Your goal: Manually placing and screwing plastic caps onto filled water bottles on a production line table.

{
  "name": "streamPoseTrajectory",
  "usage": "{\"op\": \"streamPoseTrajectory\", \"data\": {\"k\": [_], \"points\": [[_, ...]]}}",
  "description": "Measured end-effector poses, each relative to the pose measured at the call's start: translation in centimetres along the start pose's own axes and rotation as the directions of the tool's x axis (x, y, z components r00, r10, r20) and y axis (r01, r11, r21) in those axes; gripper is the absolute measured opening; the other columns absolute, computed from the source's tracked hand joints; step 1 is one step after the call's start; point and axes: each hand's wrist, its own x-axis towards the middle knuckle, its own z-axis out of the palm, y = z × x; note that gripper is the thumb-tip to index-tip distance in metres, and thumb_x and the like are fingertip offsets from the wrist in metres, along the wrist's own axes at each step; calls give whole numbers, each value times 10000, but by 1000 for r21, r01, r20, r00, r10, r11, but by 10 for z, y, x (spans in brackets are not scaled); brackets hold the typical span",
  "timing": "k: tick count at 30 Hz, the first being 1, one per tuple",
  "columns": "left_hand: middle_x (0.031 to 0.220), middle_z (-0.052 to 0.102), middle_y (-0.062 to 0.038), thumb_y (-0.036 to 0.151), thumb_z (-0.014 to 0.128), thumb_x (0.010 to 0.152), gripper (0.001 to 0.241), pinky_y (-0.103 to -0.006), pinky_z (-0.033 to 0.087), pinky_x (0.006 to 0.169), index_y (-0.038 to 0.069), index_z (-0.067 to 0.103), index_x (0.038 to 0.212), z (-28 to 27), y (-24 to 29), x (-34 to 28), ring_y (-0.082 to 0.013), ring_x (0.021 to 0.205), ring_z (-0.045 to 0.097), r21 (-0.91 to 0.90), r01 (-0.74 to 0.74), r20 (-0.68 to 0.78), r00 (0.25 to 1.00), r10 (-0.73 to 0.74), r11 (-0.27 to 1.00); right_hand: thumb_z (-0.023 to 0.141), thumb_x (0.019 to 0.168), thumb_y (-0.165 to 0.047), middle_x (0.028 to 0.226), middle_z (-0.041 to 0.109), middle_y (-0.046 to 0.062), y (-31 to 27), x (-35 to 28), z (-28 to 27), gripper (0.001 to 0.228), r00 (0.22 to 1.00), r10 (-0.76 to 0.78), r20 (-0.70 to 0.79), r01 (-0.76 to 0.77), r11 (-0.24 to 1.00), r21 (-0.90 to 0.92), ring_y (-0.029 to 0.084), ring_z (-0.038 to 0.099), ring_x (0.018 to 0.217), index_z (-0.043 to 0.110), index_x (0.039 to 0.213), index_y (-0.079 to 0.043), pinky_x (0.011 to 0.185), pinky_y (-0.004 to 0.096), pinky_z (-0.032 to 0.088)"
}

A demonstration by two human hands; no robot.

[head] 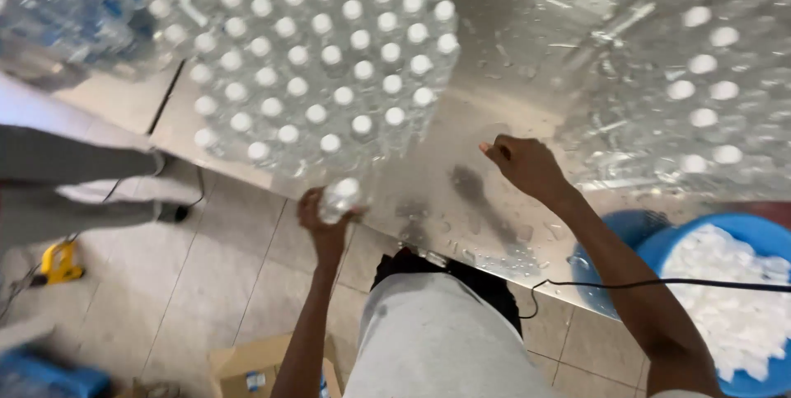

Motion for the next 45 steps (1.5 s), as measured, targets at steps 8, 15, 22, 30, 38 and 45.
{"op": "streamPoseTrajectory", "data": {"k": [8,15,22,30,38,45], "points": [[1574,440,-206,117,1011,883,1015,-556,349,1286,72,343,1646,2,-4,49,-362,1504,471,-295,482,-120,838,-532,825,600,1218,-372,1074,692,226,142,-48,-159,352,680,-68,-730,-381,818,-430,496,769,905,693,1264,-35,751,642,607],[1565,335,-247,25,1042,897,1087,-708,378,1228,33,252,1644,18,-15,47,-470,1489,441,-203,372,-187,893,-408,906,660,1126,-482,1081,763,306,189,8,-180,518,728,91,-680,-330,915,-231,562,755,1010,625,1447,-77,855,688,590],[1602,210,-199,623,701,1083,850,-761,310,1253,6,365,1562,16,65,46,-418,1535,206,310,30,-495,858,135,950,611,1086,-356,911,735,214,182,38,-157,468,796,95,-597,-305,916,-261,470,699,735,534,1385,-4,606,559,517],[1726,235,-222,615,833,883,937,-686,224,1282,120,424,1566,95,155,28,-445,1620,238,-64,-229,-25,973,228,971,714,975,-371,1018,794,261,100,-21,-93,401,818,-64,-572,-99,964,-248,497,795,892,673,1191,-35,794,620,612],[1793,290,-206,572,940,743,1307,-621,237,1342,130,230,1747,82,293,79,-454,1639,270,-303,186,844,509,172,935,805,865,-349,834,754,167,-1,-95,-87,447,973,-104,-206,155,955,251,252,694,683,770,1202,-57,640,436,601],[1296,750,-134,260,914,899,673,-426,602,959,93,594,1467,87,210,48,-241,1180,715,-246,654,932,363,-11,716,671,1042,-284,892,702,198,18,-53,-31,556,995,0,-95,46,874,483,185,666,653,597,1463,72,518,313,588]]}}
